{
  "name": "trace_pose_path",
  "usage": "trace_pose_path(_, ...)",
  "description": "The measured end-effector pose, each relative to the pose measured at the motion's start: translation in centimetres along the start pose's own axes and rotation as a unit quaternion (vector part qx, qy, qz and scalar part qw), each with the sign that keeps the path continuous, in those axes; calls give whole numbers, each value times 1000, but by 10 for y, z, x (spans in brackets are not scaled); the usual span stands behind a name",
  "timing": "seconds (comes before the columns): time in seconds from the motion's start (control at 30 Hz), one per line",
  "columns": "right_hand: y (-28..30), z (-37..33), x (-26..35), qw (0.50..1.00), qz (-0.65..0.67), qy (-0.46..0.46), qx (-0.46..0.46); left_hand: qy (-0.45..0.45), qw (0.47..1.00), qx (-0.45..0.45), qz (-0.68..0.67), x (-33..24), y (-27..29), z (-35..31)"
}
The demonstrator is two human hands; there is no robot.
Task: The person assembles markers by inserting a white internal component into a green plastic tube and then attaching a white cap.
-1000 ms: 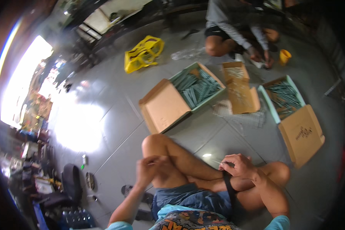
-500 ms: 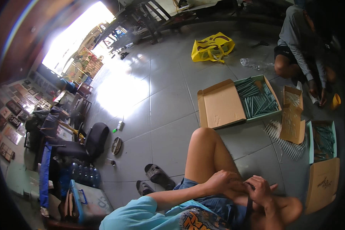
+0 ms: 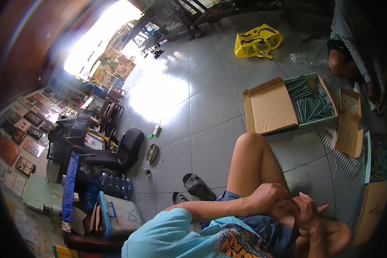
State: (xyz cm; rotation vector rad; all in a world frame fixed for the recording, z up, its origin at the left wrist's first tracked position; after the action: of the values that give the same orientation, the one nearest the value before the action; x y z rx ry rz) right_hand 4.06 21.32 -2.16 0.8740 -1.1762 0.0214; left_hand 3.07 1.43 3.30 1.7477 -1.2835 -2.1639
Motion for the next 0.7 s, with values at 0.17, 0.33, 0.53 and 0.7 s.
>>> trace_pose_path(0.17,0,1,-3,999,-8,11,35,5,1000,23,-19,-5,6,3)
trace_pose_path(0.33,4,2,1,998,51,-28,13,24,999,9,-37,-5,3,8)
trace_pose_path(0.53,16,6,8,993,114,-33,18,47,997,-36,-52,-4,18,-2)
trace_pose_path(0.7,3,2,7,990,124,-53,33,94,993,-35,-64,-3,50,-16)
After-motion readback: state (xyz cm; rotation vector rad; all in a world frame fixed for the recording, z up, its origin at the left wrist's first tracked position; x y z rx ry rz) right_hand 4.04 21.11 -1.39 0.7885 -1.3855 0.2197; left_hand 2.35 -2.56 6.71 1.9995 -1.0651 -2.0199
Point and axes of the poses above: each hand's wrist, its own z-axis towards the middle knuckle, its own y-axis out of the back of the hand, x = y × z, the point moved 2 cm from there along z, towards the middle knuckle, and after that the axes turned 3 degrees about -z, right-handed, at the moved point
